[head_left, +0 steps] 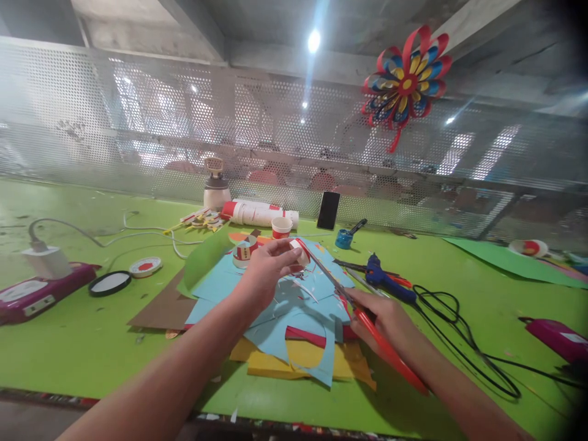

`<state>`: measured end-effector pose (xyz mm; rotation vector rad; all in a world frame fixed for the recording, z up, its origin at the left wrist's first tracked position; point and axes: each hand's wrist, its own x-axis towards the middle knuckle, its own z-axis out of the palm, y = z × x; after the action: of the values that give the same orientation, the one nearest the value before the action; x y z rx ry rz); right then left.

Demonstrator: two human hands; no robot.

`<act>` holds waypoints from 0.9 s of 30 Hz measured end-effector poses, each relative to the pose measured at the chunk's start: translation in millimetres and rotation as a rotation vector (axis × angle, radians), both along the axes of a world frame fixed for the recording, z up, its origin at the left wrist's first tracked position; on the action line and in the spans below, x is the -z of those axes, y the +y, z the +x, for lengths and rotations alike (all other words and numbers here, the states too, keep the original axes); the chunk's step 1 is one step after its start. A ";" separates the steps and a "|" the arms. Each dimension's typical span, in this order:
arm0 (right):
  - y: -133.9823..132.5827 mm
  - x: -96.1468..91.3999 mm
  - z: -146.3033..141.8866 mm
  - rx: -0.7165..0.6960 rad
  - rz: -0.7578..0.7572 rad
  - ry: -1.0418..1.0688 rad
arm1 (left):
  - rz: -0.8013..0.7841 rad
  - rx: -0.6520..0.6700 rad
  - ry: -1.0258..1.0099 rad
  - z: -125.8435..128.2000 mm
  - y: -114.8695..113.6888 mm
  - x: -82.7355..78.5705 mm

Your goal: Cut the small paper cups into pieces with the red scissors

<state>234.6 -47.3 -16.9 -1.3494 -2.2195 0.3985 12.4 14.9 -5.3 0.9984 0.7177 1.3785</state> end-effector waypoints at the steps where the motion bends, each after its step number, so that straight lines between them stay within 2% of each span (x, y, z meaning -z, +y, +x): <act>1: -0.1 -0.2 0.2 0.003 -0.006 -0.005 | 0.003 0.003 0.004 0.0 -0.6 -0.5; 19: -4.9 -3.9 -4.4 0.024 -0.003 0.056 | 0.013 0.013 0.008 0.1 -0.5 -1.1; 27: -2.0 -0.1 -2.1 0.030 0.018 0.055 | 0.003 -0.007 -0.029 0.6 0.1 -1.0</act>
<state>232.5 -49.3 -16.8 -1.3452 -2.1506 0.3990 12.9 15.0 -4.3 0.9771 0.6988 1.3978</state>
